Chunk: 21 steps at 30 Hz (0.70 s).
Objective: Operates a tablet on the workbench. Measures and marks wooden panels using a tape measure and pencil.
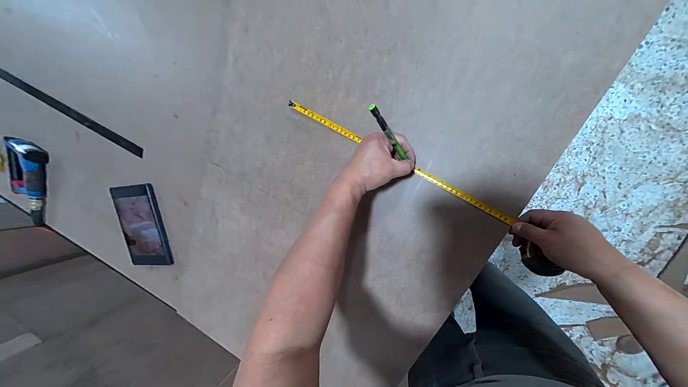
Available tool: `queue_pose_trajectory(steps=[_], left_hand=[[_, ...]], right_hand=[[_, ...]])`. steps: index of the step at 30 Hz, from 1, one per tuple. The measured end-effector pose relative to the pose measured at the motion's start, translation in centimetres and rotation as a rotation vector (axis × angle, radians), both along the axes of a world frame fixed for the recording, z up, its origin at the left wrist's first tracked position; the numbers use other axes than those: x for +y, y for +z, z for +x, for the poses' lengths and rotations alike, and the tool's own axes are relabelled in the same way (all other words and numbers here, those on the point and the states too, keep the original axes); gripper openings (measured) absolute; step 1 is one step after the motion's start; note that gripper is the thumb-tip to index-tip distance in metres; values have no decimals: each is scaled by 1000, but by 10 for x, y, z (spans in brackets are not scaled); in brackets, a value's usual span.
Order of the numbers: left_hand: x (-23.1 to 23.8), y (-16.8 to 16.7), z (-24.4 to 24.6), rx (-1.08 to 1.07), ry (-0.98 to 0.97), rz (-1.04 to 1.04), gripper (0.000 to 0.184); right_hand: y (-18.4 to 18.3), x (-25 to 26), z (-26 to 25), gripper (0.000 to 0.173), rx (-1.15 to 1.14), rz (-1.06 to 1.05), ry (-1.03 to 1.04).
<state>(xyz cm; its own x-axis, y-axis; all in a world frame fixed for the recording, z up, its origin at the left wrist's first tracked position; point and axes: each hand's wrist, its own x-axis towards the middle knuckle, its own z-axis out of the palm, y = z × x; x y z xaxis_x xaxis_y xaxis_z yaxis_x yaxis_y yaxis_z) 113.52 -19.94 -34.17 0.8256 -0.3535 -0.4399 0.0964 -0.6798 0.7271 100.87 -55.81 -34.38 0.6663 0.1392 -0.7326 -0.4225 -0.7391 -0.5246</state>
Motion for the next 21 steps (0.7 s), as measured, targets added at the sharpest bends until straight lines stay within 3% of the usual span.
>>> queue_pose_trajectory(steps=[8,21], left_hand=[[29,1,-61,19,23,0,7],[133,3,-271,131,103,43,3]], right_hand=[[-7,27,-64,27,-6,50,22],[-15,129,-259,31,148,92,80]])
